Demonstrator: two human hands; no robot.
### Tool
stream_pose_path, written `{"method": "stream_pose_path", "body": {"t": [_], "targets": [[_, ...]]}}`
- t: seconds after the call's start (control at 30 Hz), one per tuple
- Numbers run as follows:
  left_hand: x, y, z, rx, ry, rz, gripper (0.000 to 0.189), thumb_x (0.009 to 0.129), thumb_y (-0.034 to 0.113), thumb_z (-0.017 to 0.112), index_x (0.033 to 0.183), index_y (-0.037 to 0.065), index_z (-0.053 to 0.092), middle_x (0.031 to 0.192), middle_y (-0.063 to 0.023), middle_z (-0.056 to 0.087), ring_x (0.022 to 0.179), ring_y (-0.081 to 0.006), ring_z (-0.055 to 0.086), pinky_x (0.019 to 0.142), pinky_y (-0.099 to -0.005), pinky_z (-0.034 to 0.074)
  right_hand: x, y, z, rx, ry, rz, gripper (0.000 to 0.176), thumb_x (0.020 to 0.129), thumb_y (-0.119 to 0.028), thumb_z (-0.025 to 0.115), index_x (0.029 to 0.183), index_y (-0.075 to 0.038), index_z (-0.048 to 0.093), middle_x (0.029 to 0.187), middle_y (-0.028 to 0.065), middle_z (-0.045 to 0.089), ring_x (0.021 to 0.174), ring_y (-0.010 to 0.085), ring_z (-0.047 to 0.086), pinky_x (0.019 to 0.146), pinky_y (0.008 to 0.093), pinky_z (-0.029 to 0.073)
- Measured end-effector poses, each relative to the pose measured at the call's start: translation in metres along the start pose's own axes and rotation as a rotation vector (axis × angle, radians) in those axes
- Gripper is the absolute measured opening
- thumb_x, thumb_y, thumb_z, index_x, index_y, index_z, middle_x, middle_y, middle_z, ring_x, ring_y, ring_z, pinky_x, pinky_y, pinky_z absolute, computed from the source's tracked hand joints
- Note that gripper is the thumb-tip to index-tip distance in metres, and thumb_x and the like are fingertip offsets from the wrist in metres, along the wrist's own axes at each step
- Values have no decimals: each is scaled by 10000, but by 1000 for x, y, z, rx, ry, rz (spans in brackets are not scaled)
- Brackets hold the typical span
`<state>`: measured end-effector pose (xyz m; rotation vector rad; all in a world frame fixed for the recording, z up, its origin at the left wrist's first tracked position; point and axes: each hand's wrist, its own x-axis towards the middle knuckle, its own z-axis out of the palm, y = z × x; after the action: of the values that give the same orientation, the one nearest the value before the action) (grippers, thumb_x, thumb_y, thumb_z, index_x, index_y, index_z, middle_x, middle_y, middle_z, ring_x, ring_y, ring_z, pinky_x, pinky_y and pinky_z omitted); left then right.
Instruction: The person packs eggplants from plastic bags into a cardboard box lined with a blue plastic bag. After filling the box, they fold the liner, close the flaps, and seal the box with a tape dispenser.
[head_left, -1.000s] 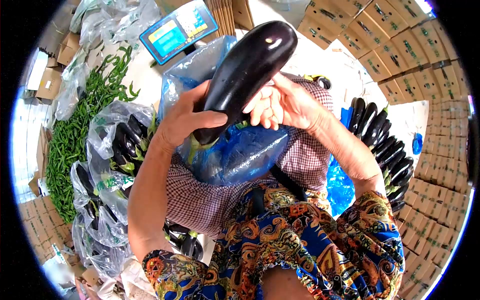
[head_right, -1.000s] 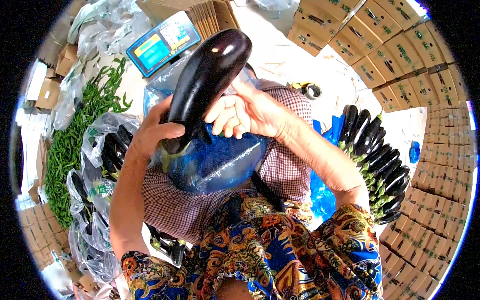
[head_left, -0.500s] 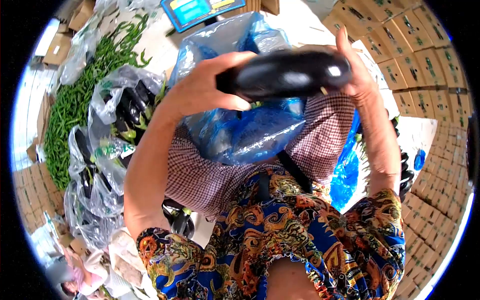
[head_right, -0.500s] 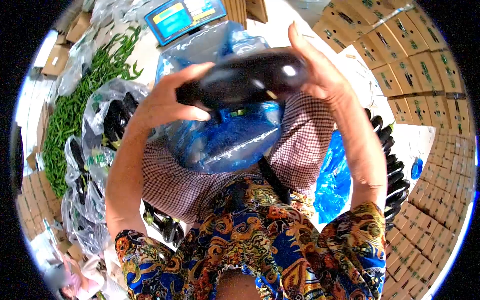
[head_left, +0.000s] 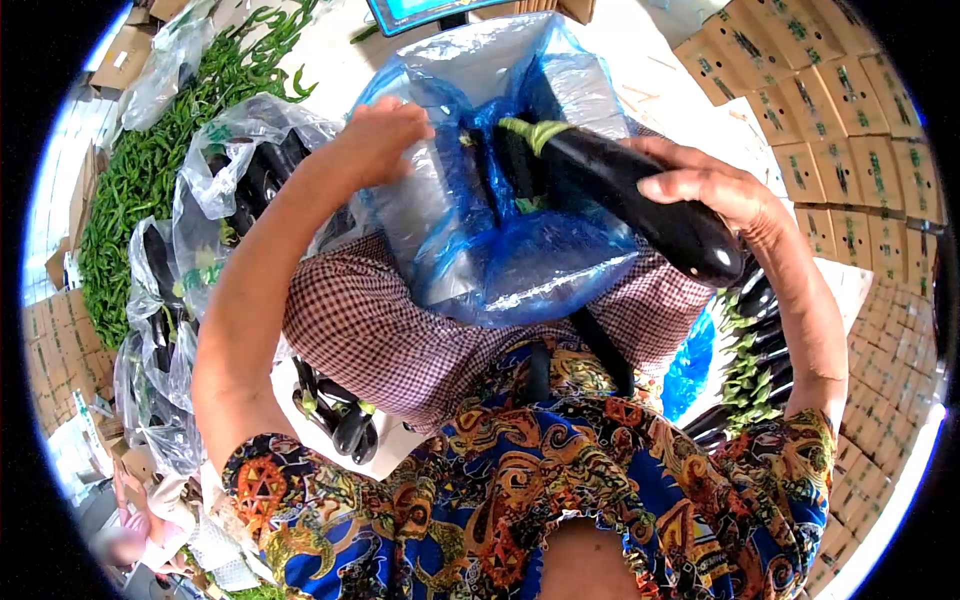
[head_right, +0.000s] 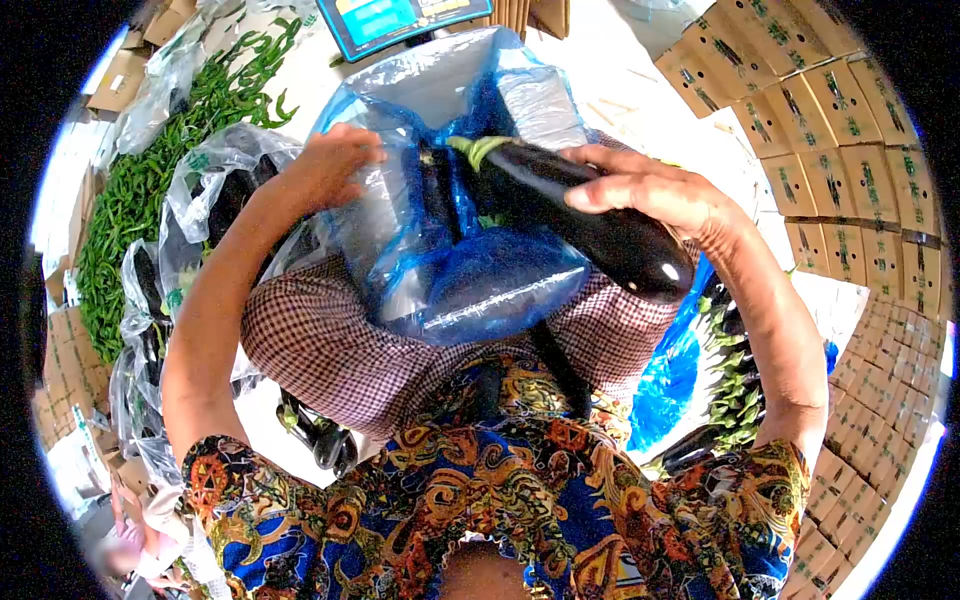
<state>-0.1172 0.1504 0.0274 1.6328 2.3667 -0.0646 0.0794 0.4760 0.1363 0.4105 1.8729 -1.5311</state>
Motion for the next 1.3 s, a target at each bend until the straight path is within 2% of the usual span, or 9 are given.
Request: {"method": "stream_pose_path", "body": {"t": [0.07, 0.17, 0.27, 0.33, 0.6, 0.97, 1.07, 1.2, 1.3], "targets": [[-2, -11, 22, 42, 161, 103, 301, 834, 124, 633, 1131, 113, 587, 1121, -134, 582, 1061, -350, 566, 903, -458, 469, 14, 8, -2, 16, 72, 7, 832, 766, -434, 717, 1413, -5, 417, 1250, 210, 563, 1110, 261, 576, 960, 336, 458], [7, 11, 2, -19, -32, -6, 187, 836, 98, 599, 1018, 70, 568, 1038, -142, 582, 1012, -348, 579, 867, -438, 489, 36, 2, 11, 77, 34, -1, 867, 770, -439, 708, 1427, 18, 375, 1288, 222, 534, 1136, 281, 561, 976, 349, 449], [3, 8, 12, -68, 50, -81, 168, 825, 1, 532, 975, 50, 590, 1036, -148, 613, 949, -349, 611, 814, -442, 502, 65, 5, 23, 61, 3, 9, 900, 774, -419, 702, 1456, 20, 310, 1341, 240, 485, 1198, 312, 514, 1012, 380, 420], [-3, -11, 24, -112, 105, -116, 106, 847, 84, 537, 946, 47, 538, 969, -161, 589, 935, -369, 585, 808, -461, 483, 90, 17, 33, 61, -22, 6, 944, 774, -397, 696, 1484, 14, 229, 1386, 260, 430, 1283, 338, 426, 1060, 416, 364], [-14, -12, 39, -222, 212, -103, 99, 859, 104, 517, 929, 36, 501, 907, -192, 578, 896, -402, 562, 738, -477, 452, 172, 62, 79, 87, 21, 61, 978, 815, -204, 745, 1519, -43, 85, 1390, 222, 425, 1244, 294, 463, 1034, 364, 398], [-8, -7, 31, -538, 270, -70, 104, 833, 103, 542, 869, 14, 502, 788, -183, 575, 769, -386, 582, 667, -424, 457, 161, 59, 98, 160, -75, 40, 1027, 855, -314, 723, 1524, -51, -10, 1474, 241, 319, 1360, 332, 335, 1106, 402, 312], [-2, -11, 37, -605, 252, -86, 108, 830, 111, 536, 872, 13, 517, 796, -177, 583, 765, -361, 591, 671, -404, 461, 179, 86, 104, -24, -146, 285, 885, 906, -520, 586, 1503, -5, 186, 1441, 165, 400, 1257, 284, 431, 1042, 390, 372], [-5, -8, 33, -718, 283, -110, 122, 827, 130, 558, 879, 20, 547, 763, -141, 601, 720, -312, 601, 681, -382, 475, 152, 57, 111, 150, -235, 229, 922, 858, -579, 612, 1468, 24, 272, 1443, 180, 395, 1307, 269, 391, 1080, 374, 324], [-5, -7, 30, -701, 252, -141, 119, 826, 124, 568, 879, 19, 553, 749, -122, 614, 701, -278, 605, 676, -367, 480, 144, 50, 125, -461, -74, 162, 894, 859, -539, 630, 1451, 38, 291, 1455, 175, 390, 1341, 281, 354, 1096, 361, 306]]}}
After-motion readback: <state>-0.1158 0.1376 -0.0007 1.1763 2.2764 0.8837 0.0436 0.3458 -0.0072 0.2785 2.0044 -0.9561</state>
